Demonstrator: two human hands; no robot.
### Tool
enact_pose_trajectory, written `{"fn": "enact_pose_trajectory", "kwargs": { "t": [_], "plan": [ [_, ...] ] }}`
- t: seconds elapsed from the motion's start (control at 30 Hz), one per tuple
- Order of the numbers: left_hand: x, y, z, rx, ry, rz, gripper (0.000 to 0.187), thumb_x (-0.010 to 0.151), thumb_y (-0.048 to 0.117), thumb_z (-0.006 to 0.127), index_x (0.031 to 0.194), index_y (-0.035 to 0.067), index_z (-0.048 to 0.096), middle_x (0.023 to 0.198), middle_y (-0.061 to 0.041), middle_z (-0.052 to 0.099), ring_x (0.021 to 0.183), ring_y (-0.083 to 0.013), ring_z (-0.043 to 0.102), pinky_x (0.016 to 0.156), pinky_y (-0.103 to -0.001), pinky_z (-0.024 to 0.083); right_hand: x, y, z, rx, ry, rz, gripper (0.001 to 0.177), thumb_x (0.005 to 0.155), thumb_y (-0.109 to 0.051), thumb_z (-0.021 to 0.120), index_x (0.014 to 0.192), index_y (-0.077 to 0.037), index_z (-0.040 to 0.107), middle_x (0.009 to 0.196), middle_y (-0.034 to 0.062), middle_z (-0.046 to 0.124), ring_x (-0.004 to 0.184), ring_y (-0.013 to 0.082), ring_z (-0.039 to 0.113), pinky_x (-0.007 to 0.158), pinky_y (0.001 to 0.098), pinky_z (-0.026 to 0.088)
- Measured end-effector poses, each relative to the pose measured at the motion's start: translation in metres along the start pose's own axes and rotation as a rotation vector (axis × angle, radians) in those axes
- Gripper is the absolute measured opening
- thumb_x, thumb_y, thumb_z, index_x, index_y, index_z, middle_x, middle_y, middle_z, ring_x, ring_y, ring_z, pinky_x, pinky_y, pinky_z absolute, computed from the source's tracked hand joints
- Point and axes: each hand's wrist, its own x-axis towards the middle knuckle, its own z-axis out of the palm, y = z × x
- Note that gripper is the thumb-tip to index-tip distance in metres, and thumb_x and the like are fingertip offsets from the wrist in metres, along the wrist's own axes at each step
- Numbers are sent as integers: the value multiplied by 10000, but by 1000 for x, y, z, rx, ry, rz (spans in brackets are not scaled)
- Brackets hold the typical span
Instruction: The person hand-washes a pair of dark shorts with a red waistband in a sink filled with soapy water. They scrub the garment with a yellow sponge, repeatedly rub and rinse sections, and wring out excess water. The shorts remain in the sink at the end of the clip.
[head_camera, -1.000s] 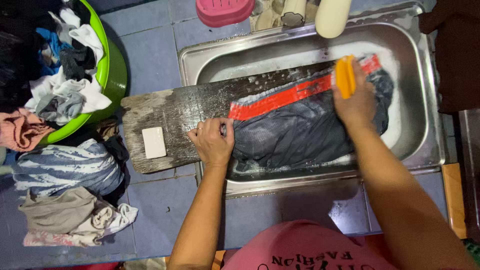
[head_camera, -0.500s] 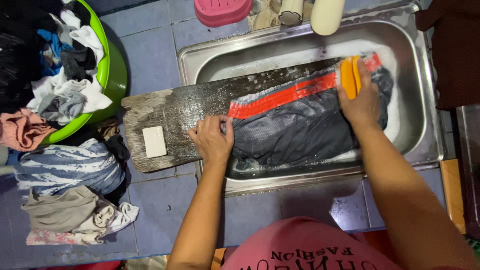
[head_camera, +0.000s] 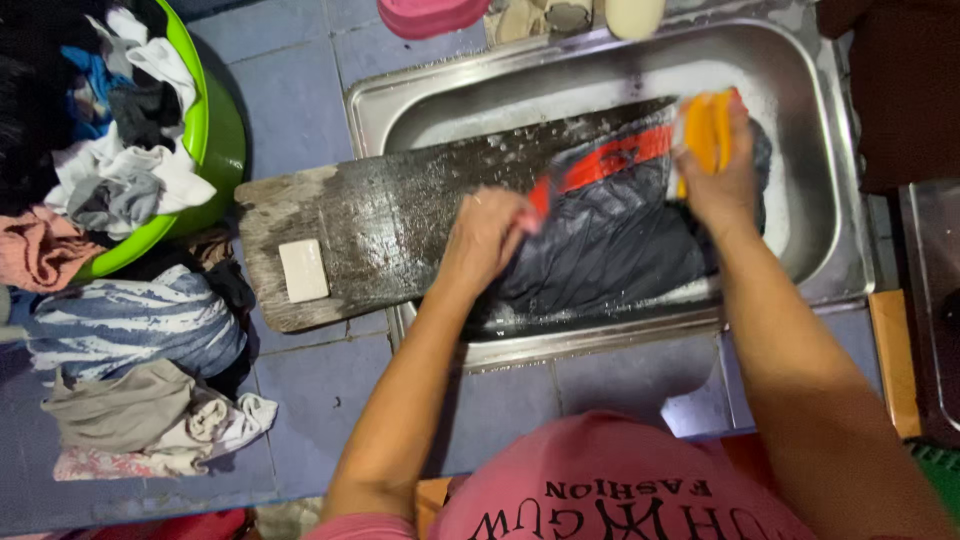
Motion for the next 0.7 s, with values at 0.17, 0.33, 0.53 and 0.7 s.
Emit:
{"fn": "enact_pose_trajectory", "kwargs": {
  "t": [0.17,0.33,0.53,0.7],
  "plan": [
    [-53,10,-38,170,-164,119,189,788,94,819,905,169,690,991,-6,650,1026,-242,627,970,-440,418,-7,-48,-16,33,7,161,832,980,-207,749,1667,-125,288,1647,154,454,1513,292,477,1259,388,385],
    [-71,12,-39,178,-66,-71,326,664,77,858,941,136,697,1083,-30,642,1107,-268,602,1003,-437,434,-51,-151,25,-86,-161,-29,826,905,-282,815,1549,-36,360,1567,236,450,1390,364,521,1128,433,449],
    [-74,1,-34,220,24,-234,294,646,135,907,855,119,700,1082,-26,634,1077,-285,568,962,-429,455,-111,-171,54,-470,-611,9,640,894,-501,758,1386,-156,538,1101,175,674,1015,367,665,873,505,530],
    [-74,2,-28,277,-5,-271,210,661,181,888,838,180,774,1059,1,639,1041,-258,556,885,-415,417,-55,-91,3,-611,-161,-14,814,893,-500,740,1598,-202,462,1056,195,687,970,398,669,806,534,524]
  ]
}}
